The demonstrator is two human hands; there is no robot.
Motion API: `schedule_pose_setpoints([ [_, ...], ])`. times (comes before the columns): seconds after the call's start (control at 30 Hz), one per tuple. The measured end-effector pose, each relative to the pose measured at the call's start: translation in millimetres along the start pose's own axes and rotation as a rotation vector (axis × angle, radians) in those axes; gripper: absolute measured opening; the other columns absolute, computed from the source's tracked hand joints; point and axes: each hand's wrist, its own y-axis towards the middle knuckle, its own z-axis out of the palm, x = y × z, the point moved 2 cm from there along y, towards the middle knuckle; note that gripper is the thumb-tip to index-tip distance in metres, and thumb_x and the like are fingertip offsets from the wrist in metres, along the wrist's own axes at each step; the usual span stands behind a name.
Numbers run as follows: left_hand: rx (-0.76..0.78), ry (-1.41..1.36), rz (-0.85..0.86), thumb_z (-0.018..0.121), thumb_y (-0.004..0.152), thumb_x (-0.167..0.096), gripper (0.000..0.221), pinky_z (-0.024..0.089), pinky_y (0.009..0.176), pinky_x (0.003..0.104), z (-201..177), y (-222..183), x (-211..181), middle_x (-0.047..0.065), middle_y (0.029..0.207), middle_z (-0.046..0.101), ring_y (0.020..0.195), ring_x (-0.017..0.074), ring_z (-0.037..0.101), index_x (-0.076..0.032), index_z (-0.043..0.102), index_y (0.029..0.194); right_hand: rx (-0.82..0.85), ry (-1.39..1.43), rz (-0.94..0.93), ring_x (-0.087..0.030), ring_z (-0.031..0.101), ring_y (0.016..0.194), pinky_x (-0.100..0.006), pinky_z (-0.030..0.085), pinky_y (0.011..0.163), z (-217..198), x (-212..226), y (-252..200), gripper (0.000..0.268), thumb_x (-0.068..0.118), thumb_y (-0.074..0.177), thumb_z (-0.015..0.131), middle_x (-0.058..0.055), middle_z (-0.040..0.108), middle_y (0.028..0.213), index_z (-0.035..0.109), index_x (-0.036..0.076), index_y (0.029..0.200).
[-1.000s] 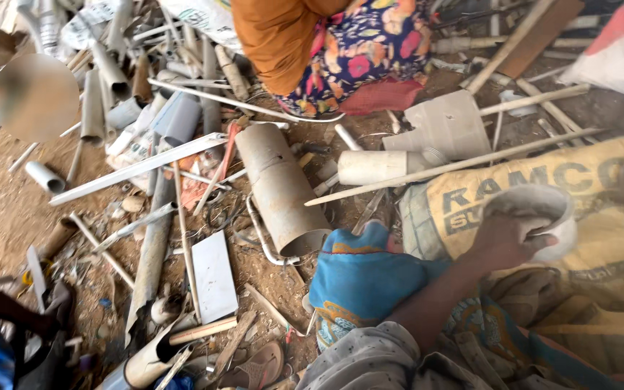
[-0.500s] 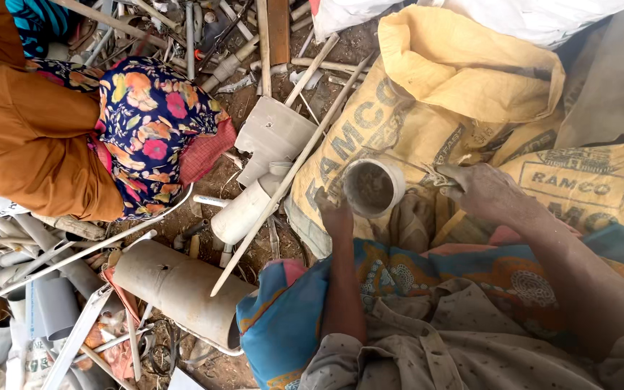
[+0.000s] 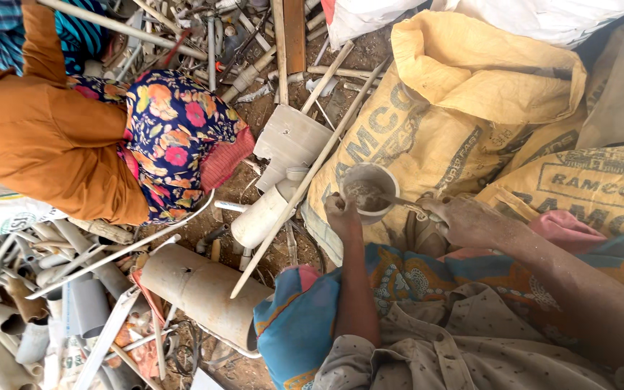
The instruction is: The person cleans the interior of a PVC pipe joint using a metal scraper. They hold the pipe section in one hand and repeatedly scrape out residue while sitting among a pile of scrap materials.
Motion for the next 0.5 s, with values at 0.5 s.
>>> schedule_pose_setpoints([
  [0.5, 0.552, -0.21, -0.398, 0.057, 0.088, -0.001, 0.051, 0.038, 0.11, 0.043, -1, -4, -41, 0.024, 0.141, 0.052, 0.131, 0.0338, 0.049, 0.009, 0.053, 0.138, 0.022, 0.428, -0.175, -0.028, 0.069, 0.07, -0.043, 0.056, 0.068, 77, 20, 40, 0.058, 0.016, 0.102, 0.044, -0.02, 0.069, 0.084, 0.03, 0.014, 0.158],
])
